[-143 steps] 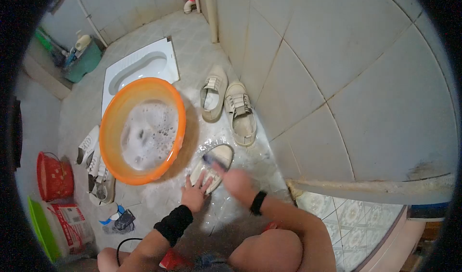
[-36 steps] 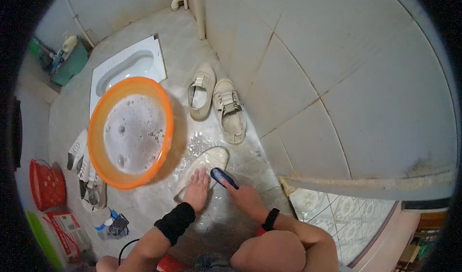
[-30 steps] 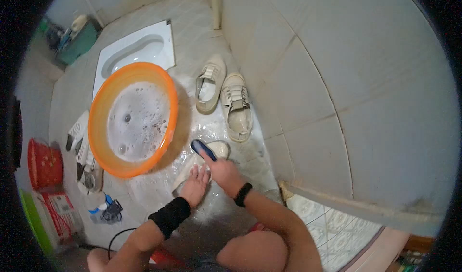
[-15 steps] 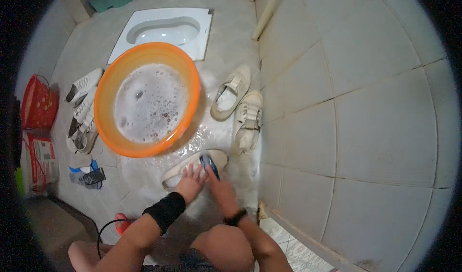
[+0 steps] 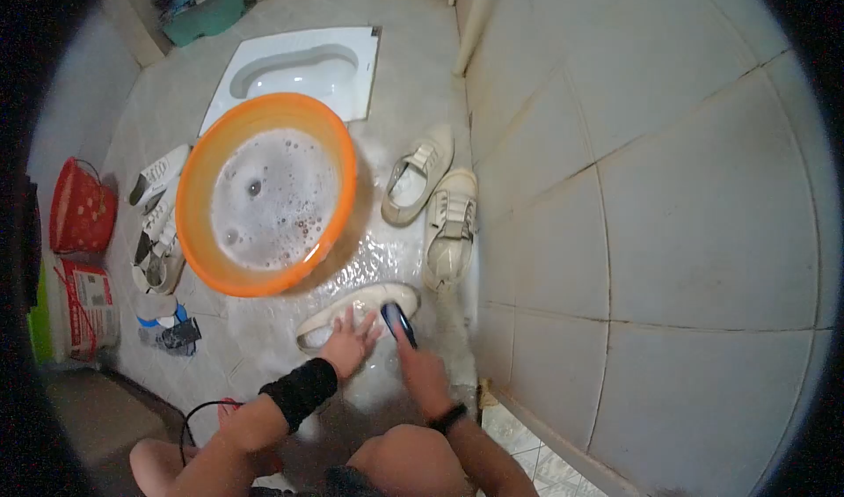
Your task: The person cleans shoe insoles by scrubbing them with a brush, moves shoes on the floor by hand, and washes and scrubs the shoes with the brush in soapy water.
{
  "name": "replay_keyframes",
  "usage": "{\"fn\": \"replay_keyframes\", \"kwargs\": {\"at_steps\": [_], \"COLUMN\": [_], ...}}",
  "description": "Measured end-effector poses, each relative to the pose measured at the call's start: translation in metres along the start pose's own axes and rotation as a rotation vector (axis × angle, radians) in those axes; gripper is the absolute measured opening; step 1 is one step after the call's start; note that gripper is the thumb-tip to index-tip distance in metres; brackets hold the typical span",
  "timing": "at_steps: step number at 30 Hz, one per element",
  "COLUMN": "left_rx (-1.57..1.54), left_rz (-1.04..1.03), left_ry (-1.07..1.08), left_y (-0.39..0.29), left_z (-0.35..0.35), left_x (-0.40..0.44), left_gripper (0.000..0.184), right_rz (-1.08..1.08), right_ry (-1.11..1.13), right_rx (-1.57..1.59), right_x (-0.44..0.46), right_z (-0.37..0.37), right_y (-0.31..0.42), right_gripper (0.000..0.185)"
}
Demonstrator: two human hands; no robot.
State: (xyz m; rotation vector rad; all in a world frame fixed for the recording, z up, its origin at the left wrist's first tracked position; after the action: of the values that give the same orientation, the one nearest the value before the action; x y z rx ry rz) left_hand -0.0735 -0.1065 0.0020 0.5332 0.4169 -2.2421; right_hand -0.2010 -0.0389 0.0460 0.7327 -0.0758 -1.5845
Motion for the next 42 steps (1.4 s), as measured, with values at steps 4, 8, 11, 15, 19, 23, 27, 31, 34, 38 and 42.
{"fn": "replay_keyframes", "kwargs": {"at_steps": [4,8,11,15,19,23,27,31,34,38,42], "left_rx": [-0.020,-0.007,0.022,0.000,0.007,-0.002,-0.072,-0.431,-0.382,-0.836,-1.195], "left_rz": [0.076,0.080,0.066,0.058,0.066,0.079,0.069,0.017,0.716,0.837,0.851], "left_ry": [0.029,0.059,0.041,0.036,0.023,-0.011,0.032,-0.164,-0.182,-0.042,0.021], "left_y": [0.001,0.003,0.004,0.007,0.006,0.005,0.009,0.027,0.081,0.124,0.125], "left_z": [0.016,0.019,0.010,0.001,0.013,0.014,0.021,0.042,0.021,-0.055,-0.072], "left_x": [0.013,0.018,0.013,0.015,0.014,0.012,0.015,-0.001,-0.031,-0.026,-0.025], "left_gripper": [0.050,0.053,0.054,0.053,0.047,0.048,0.053,0.057,0.059,0.044,0.030], "right_rz": [0.275,0.161,0.167,0.266,0.087,0.089,0.140,0.148,0.136,0.152,0.347], "right_ry": [-0.327,-0.155,-0.204,-0.243,-0.133,-0.230,-0.241,-0.225,-0.262,-0.363,-0.230], "right_rx": [-0.172,-0.144,-0.138,-0.095,-0.078,-0.066,-0.122,-0.097,-0.081,-0.081,0.005], "right_x": [0.048,0.006,0.036,0.119,0.027,0.051,0.112,0.105,0.107,0.106,0.075], "right_z": [-0.009,-0.018,0.006,0.011,-0.001,0.005,0.011,0.017,0.020,0.016,-0.041], "right_y": [-0.011,-0.014,0.000,0.000,-0.004,-0.009,-0.002,-0.005,-0.008,-0.003,0.048], "right_gripper": [0.061,0.064,0.066,0.057,0.054,0.050,0.055,0.056,0.050,0.046,0.050]}}
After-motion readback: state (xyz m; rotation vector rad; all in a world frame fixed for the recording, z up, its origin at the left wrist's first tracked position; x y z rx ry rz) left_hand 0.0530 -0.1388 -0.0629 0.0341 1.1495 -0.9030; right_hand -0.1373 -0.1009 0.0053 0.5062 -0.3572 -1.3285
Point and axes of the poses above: each hand's wrist, its own x-axis towards the middle knuckle, its own z-axis out of the back of the hand, y = z × x, the point moved 4 cm from there along x, towards the middle knuckle, and after that the axes turned 14 degrees about z, right-handed, at the moved point
